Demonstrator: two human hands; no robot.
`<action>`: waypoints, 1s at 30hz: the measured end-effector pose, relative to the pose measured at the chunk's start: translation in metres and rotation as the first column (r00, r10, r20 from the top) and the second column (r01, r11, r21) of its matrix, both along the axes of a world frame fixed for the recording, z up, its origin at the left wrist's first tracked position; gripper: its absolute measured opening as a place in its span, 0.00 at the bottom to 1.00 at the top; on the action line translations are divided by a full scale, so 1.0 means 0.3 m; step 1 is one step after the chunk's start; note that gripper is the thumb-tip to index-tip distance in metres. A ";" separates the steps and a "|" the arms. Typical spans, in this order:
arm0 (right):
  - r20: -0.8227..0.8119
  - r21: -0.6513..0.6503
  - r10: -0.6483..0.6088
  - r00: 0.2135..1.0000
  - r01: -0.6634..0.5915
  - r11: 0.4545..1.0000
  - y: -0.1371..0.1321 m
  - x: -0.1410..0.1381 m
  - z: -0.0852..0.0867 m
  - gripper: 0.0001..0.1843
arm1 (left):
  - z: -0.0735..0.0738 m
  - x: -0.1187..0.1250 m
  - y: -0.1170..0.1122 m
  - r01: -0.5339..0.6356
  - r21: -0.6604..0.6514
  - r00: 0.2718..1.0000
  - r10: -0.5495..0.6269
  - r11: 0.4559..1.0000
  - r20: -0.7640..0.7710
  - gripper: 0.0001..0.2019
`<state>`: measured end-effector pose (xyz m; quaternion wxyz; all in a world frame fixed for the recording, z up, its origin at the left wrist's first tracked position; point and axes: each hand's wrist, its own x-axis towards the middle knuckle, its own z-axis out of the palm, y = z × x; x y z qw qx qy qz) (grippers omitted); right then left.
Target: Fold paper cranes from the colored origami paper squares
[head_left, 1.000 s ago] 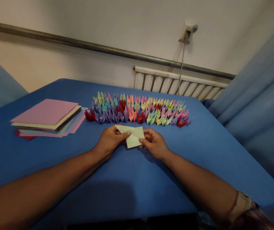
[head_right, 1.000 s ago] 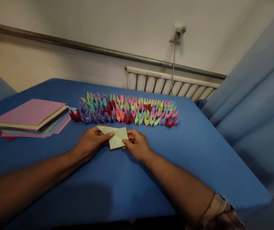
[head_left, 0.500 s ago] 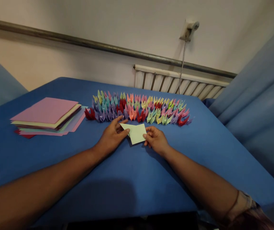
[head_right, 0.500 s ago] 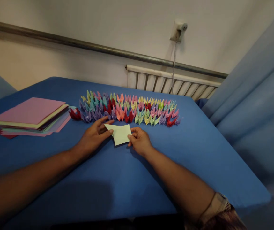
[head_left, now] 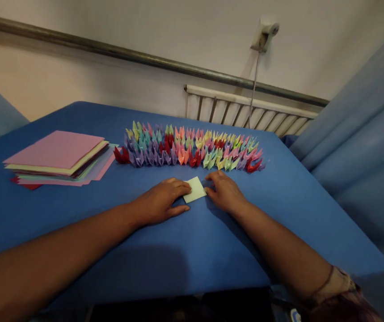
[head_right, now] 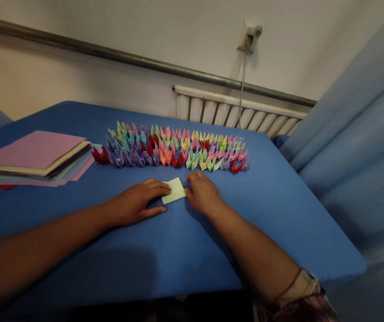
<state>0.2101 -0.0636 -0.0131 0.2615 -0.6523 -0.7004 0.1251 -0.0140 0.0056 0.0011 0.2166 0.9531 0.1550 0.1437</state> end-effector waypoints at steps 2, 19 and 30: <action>-0.001 -0.019 0.141 0.990 -0.141 0.990 -0.009 0.008 0.010 0.12 | 0.007 0.002 -0.003 -0.022 0.002 1.000 0.022 1.000 -0.004 0.15; 0.009 -0.068 0.268 0.963 -0.266 0.961 0.009 0.005 -0.006 0.00 | -0.040 0.041 0.002 -0.206 -0.082 0.976 0.211 0.975 0.060 0.08; 0.066 -0.115 0.135 0.989 -0.127 0.985 0.011 -0.011 0.001 0.06 | -0.044 0.048 0.019 -0.289 -0.025 0.957 0.289 0.957 0.031 0.09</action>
